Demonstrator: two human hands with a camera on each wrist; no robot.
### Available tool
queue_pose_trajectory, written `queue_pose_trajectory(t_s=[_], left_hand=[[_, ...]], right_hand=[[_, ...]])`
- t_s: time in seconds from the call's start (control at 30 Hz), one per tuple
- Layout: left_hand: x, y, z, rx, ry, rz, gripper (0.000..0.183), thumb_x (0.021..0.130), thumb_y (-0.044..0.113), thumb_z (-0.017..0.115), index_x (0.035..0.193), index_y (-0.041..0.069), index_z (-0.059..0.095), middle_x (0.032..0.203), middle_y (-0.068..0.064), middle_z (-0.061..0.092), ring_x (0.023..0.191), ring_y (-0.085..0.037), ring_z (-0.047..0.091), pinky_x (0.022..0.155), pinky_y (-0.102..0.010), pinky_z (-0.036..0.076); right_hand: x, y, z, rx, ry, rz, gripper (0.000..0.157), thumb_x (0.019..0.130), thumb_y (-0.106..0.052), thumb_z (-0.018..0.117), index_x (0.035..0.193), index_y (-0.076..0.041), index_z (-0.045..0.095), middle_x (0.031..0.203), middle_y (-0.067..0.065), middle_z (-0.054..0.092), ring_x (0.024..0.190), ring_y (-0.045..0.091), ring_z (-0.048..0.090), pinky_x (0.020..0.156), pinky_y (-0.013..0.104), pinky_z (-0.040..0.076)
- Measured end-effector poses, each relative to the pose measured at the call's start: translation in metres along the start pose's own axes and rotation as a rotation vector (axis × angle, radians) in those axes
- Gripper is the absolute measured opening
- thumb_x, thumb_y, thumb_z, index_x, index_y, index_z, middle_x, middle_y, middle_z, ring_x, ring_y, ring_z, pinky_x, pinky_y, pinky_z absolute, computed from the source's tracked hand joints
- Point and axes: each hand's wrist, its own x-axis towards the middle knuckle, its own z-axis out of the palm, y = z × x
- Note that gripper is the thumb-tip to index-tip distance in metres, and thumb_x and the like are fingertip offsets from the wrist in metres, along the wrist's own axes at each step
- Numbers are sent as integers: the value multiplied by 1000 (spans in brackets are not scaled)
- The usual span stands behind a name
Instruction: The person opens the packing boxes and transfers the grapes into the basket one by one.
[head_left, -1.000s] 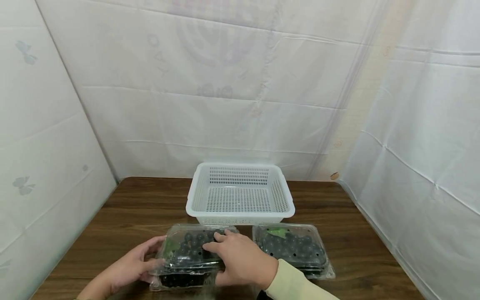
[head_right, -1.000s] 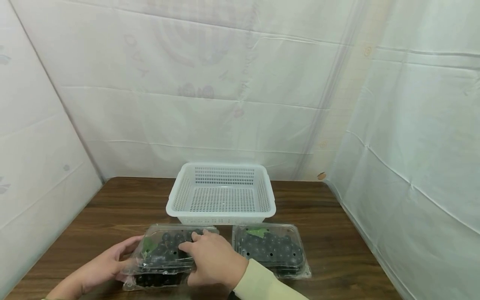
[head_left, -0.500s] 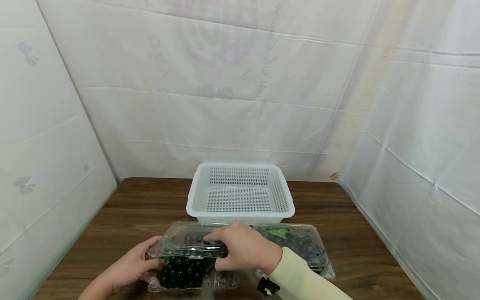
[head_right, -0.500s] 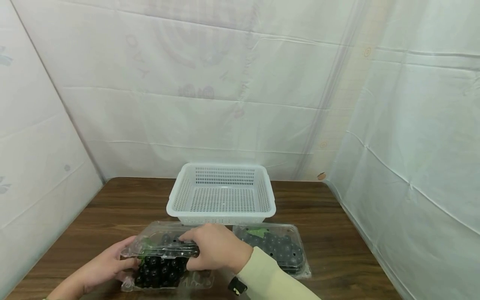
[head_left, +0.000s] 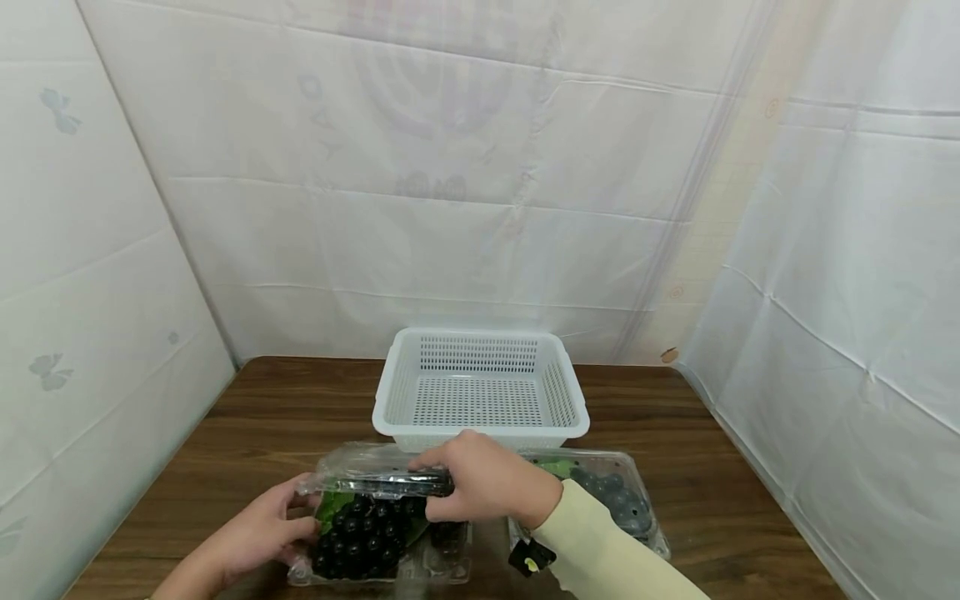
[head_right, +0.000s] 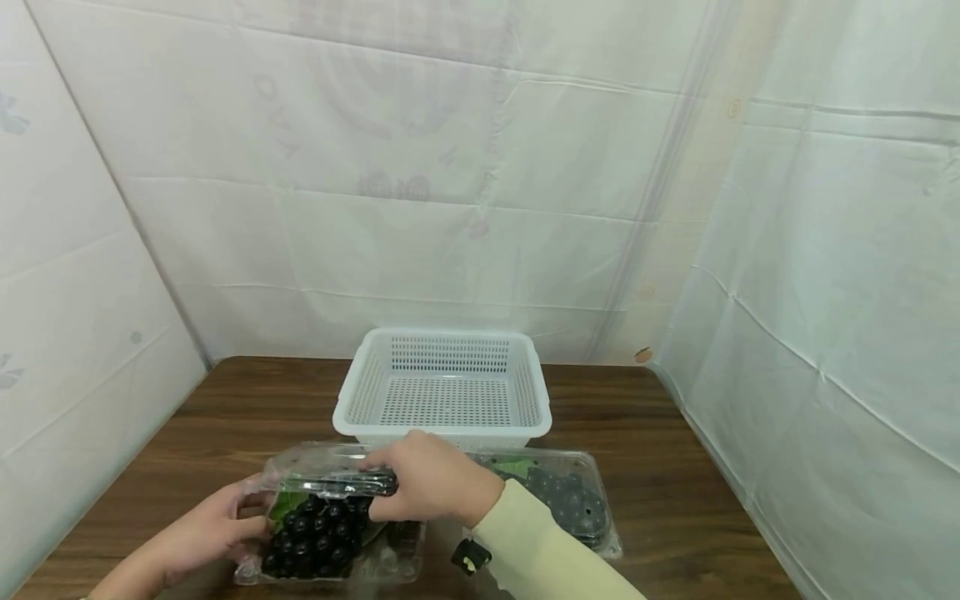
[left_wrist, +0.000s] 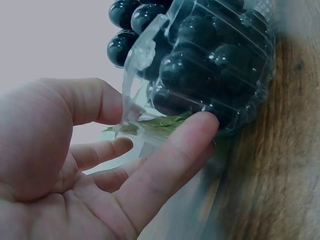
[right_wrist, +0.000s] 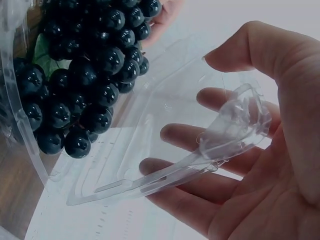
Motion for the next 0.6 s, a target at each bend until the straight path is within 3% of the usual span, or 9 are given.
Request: queue_pose_trajectory(t_s=[0.07,0.17,0.23,0.3,0.37,0.47,0.6], left_hand=[[-1,1,-3,12,9,-2,79,100,8,55,157,-16,5,144,-50,31,100,-30,69,71,-52,62],[-1,2,-8,19,10,-6,76,100,6,55,157,-15,9,142,-48,35,98,-30,68,70,-53,62],[-2,4,-12,25,8,-4,76,99,5,55,157,-14,10,142,-48,35,96,-31,68,70,-53,62],[-3,5,-16,44,13,3,76,97,3,55,157,-14,12,141,-48,37,94,-31,68,69,-53,62],[-3,5,-20,68,16,11,75,95,2,56,156,-14,15,139,-47,40,93,-31,69,67,-53,62],[-2,6,-28,103,22,6,73,94,0,56,155,-13,19,138,-47,40,89,-31,68,64,-52,62],[-1,8,-38,128,18,-25,73,94,1,56,156,-11,19,142,-49,34,90,-30,67,63,-52,61]], right_hand=[[3,1,-2,11,13,11,44,87,-20,71,130,-18,71,52,-13,26,44,-3,11,45,13,18],[8,3,-5,32,48,31,39,89,-22,72,128,-17,73,57,-12,43,43,-4,14,45,13,22],[10,4,-7,58,65,47,37,91,-25,73,127,-18,74,72,-12,65,43,-3,16,49,11,29],[12,5,-9,77,85,56,35,91,-27,74,125,-18,75,93,-12,74,46,-3,19,53,11,33],[14,6,-10,98,96,61,35,91,-29,75,124,-18,75,106,-12,76,49,-4,28,59,10,39],[16,8,-11,124,116,66,35,90,-29,76,123,-17,76,107,-11,75,57,-5,37,61,11,41],[18,11,-12,183,125,97,36,90,-27,77,125,-16,75,107,-9,76,60,-3,39,60,14,39]])
